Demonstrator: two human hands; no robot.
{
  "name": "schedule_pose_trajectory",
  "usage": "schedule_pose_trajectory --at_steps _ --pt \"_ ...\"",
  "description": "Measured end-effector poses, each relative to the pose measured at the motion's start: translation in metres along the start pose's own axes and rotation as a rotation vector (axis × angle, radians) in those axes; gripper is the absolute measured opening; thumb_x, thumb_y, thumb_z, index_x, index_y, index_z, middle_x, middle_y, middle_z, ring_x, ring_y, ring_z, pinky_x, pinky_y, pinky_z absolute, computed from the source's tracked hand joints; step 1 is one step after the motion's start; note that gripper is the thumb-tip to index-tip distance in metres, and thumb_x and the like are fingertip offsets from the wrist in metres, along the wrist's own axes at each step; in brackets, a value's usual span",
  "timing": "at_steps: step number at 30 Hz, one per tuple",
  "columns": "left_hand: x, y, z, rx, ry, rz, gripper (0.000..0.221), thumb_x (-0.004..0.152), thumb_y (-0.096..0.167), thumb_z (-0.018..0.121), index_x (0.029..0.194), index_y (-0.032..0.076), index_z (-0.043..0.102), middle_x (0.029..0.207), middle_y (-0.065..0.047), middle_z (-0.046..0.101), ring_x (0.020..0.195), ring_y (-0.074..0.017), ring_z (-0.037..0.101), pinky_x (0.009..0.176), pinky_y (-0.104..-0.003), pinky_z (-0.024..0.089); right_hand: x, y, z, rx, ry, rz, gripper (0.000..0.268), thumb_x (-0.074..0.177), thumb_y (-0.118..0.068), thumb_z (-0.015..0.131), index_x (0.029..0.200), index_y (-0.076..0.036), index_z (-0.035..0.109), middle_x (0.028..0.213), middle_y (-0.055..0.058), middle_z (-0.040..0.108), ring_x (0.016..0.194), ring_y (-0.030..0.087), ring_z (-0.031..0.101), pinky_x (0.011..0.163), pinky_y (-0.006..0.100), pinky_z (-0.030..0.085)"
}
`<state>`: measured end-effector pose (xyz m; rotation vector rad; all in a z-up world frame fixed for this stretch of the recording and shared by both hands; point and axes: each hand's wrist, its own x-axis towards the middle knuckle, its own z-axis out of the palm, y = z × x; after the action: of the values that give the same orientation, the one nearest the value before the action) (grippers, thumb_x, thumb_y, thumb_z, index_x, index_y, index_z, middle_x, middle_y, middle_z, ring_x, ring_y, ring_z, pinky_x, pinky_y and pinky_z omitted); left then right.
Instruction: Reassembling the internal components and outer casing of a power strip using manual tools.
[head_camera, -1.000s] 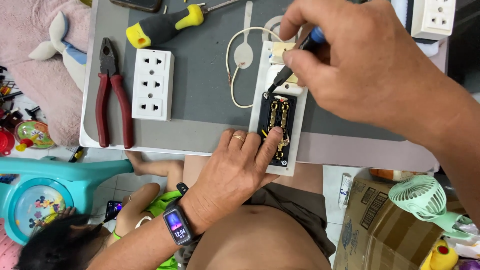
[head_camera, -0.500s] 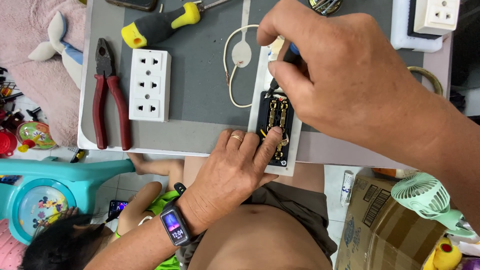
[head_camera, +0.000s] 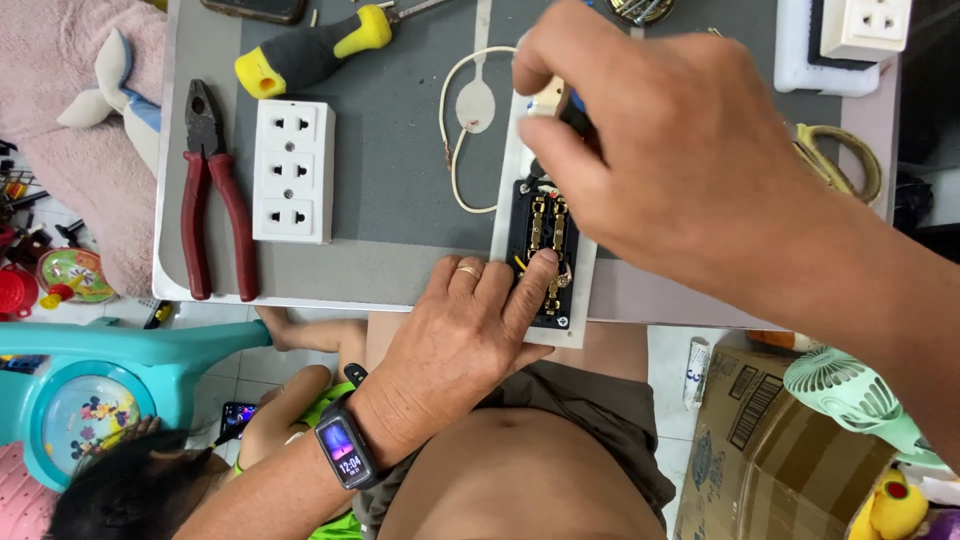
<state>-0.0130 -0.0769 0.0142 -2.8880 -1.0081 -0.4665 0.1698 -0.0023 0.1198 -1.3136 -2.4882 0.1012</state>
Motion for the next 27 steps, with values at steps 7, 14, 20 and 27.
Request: schedule_pose_trajectory --at_steps 7,14,20,27 --pt "0.0 0.001 0.0 0.002 0.002 -0.005 0.089 0.083 0.057 0.079 0.139 -0.002 0.042 0.085 -0.006 0.044 0.071 -0.0234 0.043 0.068 -0.038 0.042 0.012 -0.006 -0.009 0.009 -0.145 -0.015 0.042 0.078 -0.001 0.053 0.12 -0.007 0.054 0.091 0.005 0.065 0.044 0.032 0.051 0.051 0.049 0.041" --pt "0.0 0.002 0.001 0.0 0.011 -0.016 0.088 0.085 0.056 0.078 0.14 -0.002 0.041 0.086 -0.008 0.044 0.07 -0.0256 0.043 0.067 -0.039 0.042 0.011 -0.01 -0.002 -0.21 -0.055 -0.072 0.029 0.095 -0.022 0.07 0.118 -0.013 0.055 0.072 -0.002 0.059 0.053 0.028 0.057 0.044 0.043 0.04" --pt "0.0 0.002 0.0 0.007 0.022 -0.027 0.089 0.08 0.057 0.08 0.138 -0.001 0.045 0.086 -0.007 0.045 0.071 -0.0246 0.044 0.066 -0.038 0.042 0.006 -0.004 -0.005 -0.2 -0.21 -0.066 0.015 0.101 -0.015 0.065 0.105 -0.012 0.051 0.055 0.0 0.052 0.045 0.025 0.054 0.044 0.039 0.04" --pt "0.001 0.007 0.005 0.026 0.035 -0.06 0.096 0.075 0.063 0.082 0.138 0.0 0.044 0.086 -0.006 0.045 0.068 -0.0233 0.044 0.066 -0.037 0.042 0.01 -0.014 -0.023 -0.219 -0.349 -0.111 0.035 0.091 -0.014 0.056 0.126 -0.015 0.052 0.047 -0.001 0.049 0.044 0.024 0.057 0.042 0.04 0.042"
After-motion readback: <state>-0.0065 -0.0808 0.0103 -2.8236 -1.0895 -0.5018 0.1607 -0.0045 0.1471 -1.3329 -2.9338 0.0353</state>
